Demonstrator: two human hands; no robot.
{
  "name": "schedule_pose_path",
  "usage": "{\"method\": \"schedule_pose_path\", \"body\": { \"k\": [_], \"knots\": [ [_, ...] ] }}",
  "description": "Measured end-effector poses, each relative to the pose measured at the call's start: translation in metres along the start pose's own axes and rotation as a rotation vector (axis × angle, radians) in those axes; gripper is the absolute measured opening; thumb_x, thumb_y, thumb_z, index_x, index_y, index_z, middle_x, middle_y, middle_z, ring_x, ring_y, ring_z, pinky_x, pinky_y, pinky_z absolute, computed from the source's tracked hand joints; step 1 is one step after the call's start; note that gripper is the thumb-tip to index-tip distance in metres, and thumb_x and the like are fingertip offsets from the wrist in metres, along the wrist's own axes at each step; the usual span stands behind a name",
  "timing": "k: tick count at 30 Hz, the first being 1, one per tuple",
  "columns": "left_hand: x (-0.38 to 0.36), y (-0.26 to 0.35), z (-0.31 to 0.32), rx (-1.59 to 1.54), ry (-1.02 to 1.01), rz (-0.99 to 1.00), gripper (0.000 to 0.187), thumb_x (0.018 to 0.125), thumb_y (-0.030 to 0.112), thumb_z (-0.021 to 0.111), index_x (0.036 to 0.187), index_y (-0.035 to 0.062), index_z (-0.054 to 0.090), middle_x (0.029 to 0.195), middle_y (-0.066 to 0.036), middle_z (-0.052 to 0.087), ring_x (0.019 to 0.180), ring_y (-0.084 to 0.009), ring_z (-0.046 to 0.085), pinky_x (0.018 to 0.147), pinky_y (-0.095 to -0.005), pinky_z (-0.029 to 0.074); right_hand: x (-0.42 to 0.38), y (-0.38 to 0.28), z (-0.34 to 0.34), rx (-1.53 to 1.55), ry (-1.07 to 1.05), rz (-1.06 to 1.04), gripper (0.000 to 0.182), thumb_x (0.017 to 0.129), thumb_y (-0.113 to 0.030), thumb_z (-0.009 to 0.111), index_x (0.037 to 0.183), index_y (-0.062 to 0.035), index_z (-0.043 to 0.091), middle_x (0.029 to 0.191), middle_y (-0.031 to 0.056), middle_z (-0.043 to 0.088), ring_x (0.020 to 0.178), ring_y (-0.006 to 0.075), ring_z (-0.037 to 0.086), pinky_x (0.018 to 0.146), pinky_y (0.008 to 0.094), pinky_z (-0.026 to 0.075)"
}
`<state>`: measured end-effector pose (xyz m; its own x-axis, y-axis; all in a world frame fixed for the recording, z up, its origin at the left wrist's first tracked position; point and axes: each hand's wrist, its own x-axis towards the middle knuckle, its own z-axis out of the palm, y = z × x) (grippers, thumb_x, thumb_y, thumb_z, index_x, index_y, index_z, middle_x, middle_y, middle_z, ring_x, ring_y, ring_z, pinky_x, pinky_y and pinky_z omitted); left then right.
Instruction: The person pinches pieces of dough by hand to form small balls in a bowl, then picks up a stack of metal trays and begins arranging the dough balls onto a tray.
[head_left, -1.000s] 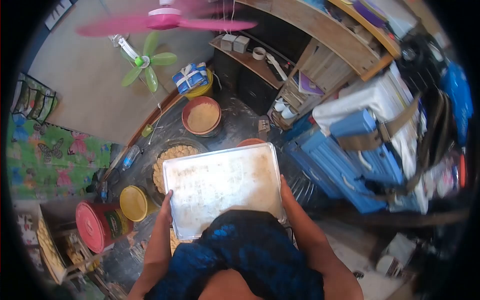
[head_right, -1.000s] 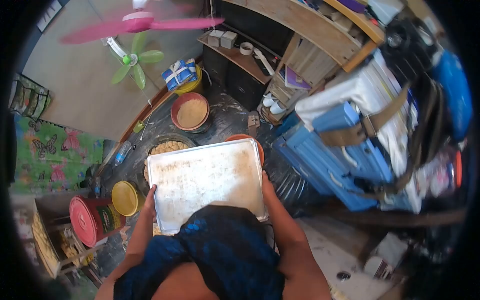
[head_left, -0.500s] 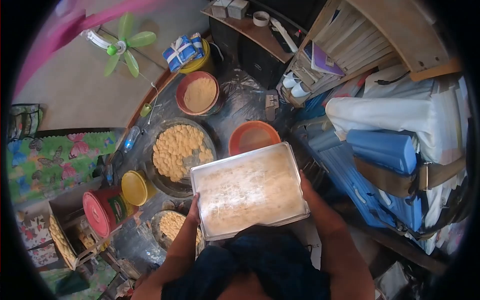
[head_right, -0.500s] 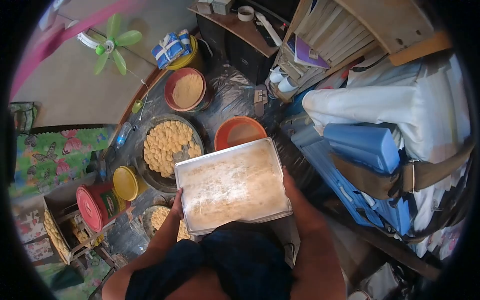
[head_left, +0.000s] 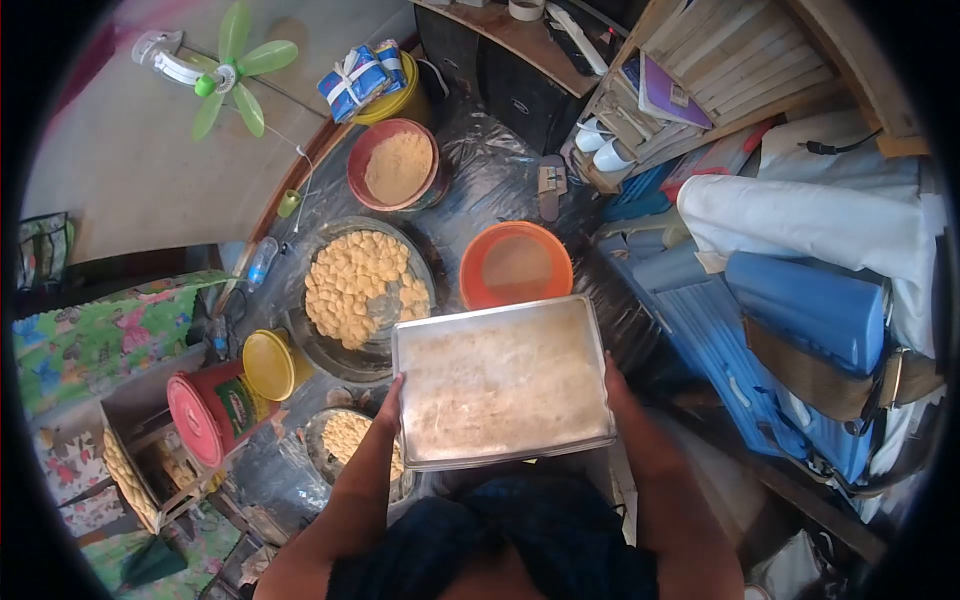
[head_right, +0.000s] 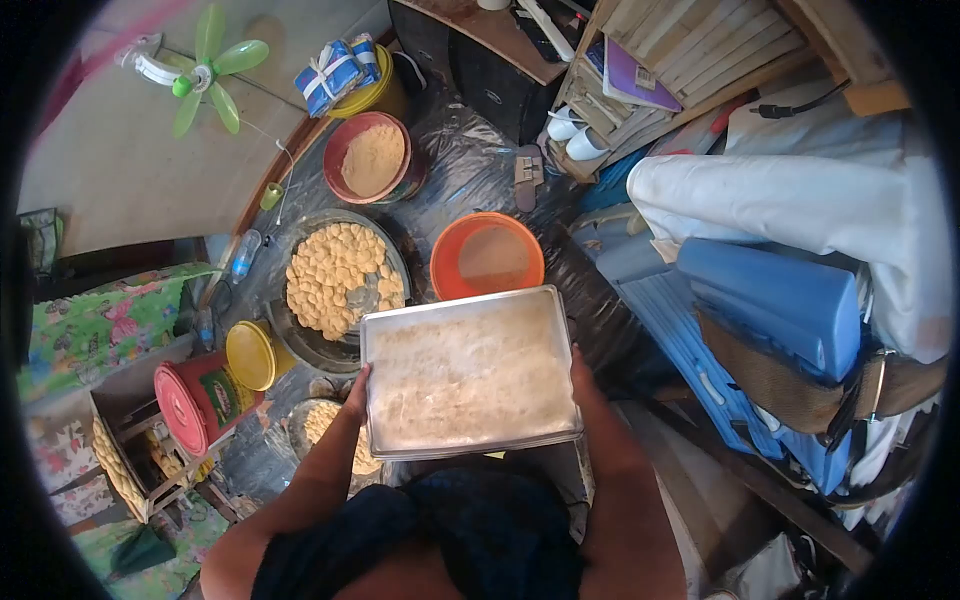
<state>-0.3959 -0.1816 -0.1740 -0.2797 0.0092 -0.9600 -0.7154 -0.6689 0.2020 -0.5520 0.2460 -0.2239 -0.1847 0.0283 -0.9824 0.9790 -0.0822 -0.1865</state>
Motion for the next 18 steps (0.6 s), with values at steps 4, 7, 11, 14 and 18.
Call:
{"method": "schedule_pose_path", "body": {
  "k": [4, 7, 11, 14, 18],
  "knots": [
    [0.017, 0.010, 0.002, -0.009, -0.018, -0.007, 0.081, 0.075, 0.063, 0.049, 0.132, 0.0067, 0.035, 0.127, -0.015, 0.046, 0.113, -0.0291, 0.046, 0.096, -0.0400, 0.035, 0.017, -0.015, 0.005, -0.017, -0.016, -0.080, 0.070, 0.082, -0.061, 0.040, 0.123, -0.0044, 0.048, 0.115, 0.0128, 0.056, 0.103, 0.0242, 0.054, 0.089, 0.0359, 0.042],
    [0.034, 0.024, 0.008, -0.037, -0.024, 0.055, 0.078, 0.075, 0.060, 0.052, 0.130, 0.0062, 0.038, 0.124, -0.013, 0.048, 0.113, -0.0268, 0.046, 0.096, -0.0378, 0.034, 0.023, -0.036, 0.014, -0.042, -0.012, -0.116, 0.070, 0.082, -0.061, 0.039, 0.123, -0.0049, 0.048, 0.116, 0.0123, 0.055, 0.105, 0.0235, 0.053, 0.090, 0.0357, 0.041],
    [0.059, 0.048, 0.023, -0.039, -0.048, 0.118, 0.078, 0.076, 0.060, 0.052, 0.131, 0.0059, 0.036, 0.125, -0.013, 0.047, 0.113, -0.0267, 0.045, 0.097, -0.0376, 0.034, 0.053, -0.067, 0.028, -0.006, -0.049, -0.192, 0.067, 0.082, -0.059, 0.043, 0.122, -0.0057, 0.049, 0.114, 0.0096, 0.056, 0.105, 0.0221, 0.052, 0.091, 0.0333, 0.040],
    [0.089, 0.061, 0.029, -0.035, -0.033, 0.135, 0.079, 0.077, 0.060, 0.050, 0.132, 0.0056, 0.034, 0.126, -0.013, 0.046, 0.114, -0.0266, 0.045, 0.097, -0.0374, 0.034, 0.083, -0.096, 0.037, -0.024, -0.087, -0.231, 0.065, 0.083, -0.058, 0.042, 0.124, -0.0075, 0.048, 0.118, 0.0094, 0.054, 0.107, 0.0217, 0.051, 0.092, 0.0337, 0.040],
    [0.126, 0.082, 0.044, -0.035, -0.023, 0.224, 0.083, 0.076, 0.062, 0.049, 0.134, 0.0054, 0.031, 0.130, -0.013, 0.042, 0.117, -0.0274, 0.042, 0.098, -0.0375, 0.032, 0.106, -0.136, 0.053, -0.103, -0.039, -0.327, 0.068, 0.085, -0.059, 0.038, 0.129, -0.0075, 0.041, 0.125, 0.0107, 0.048, 0.113, 0.0233, 0.047, 0.094, 0.0356, 0.037]
  ]
}}
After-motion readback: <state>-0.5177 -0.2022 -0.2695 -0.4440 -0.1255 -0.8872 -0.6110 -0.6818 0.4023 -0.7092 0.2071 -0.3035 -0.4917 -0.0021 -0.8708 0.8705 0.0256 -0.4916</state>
